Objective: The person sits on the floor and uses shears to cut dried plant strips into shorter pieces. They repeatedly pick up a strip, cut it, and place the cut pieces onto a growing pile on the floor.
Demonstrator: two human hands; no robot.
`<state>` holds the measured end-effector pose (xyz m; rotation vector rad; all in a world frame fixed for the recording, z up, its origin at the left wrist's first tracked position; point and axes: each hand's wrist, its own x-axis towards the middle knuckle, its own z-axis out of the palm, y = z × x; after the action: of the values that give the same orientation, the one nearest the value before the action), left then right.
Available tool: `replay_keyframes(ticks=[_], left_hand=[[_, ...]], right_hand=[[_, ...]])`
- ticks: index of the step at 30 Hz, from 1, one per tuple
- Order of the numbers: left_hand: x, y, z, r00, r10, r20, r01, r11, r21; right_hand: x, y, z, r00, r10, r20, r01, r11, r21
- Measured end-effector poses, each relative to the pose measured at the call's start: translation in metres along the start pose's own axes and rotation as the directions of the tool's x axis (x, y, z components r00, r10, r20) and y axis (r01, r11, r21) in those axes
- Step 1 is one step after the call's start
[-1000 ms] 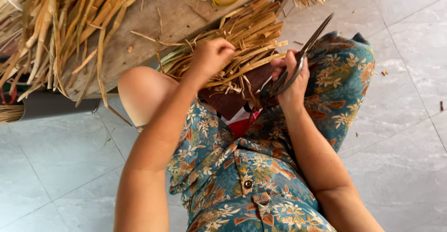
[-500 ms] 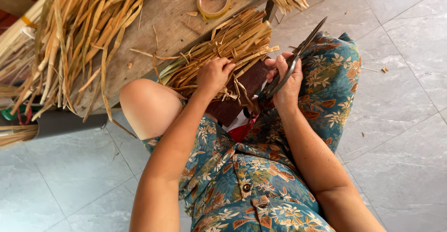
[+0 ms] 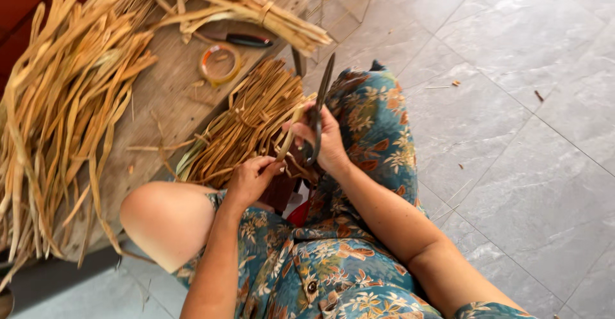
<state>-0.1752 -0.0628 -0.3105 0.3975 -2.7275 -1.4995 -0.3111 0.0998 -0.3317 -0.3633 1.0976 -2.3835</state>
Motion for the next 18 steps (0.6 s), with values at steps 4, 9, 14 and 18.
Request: replay_keyframes(ticks=[4, 9, 14, 18], left_hand=[[0.003, 0.012, 0.004, 0.984, -0.105, -0.141, 0.077, 0.978, -0.196], [0.009, 0.008, 0.018, 0.987, -0.101, -0.125, 0.018, 0.842, -0.540], [0.008, -0.015, 0.026, 0.995, -0.028, -0.100, -0.038, 0.799, -0.601], [0.005, -0.014, 0.030, 0.984, -0.003, -0.179, -0.107, 0.788, -0.606]], right_hand=[[-0.002, 0.004, 0.004, 0.998, 0.047, 0.039, -0.045, 0.997, -0.060], [-0.007, 0.006, 0.010, 0.984, 0.002, 0.178, 0.042, 0.970, -0.240], [-0.007, 0.004, 0.008, 0.984, 0.016, 0.176, 0.010, 0.989, -0.149], [-0.009, 0.007, 0.010, 0.990, 0.025, 0.139, -0.004, 0.989, -0.150]])
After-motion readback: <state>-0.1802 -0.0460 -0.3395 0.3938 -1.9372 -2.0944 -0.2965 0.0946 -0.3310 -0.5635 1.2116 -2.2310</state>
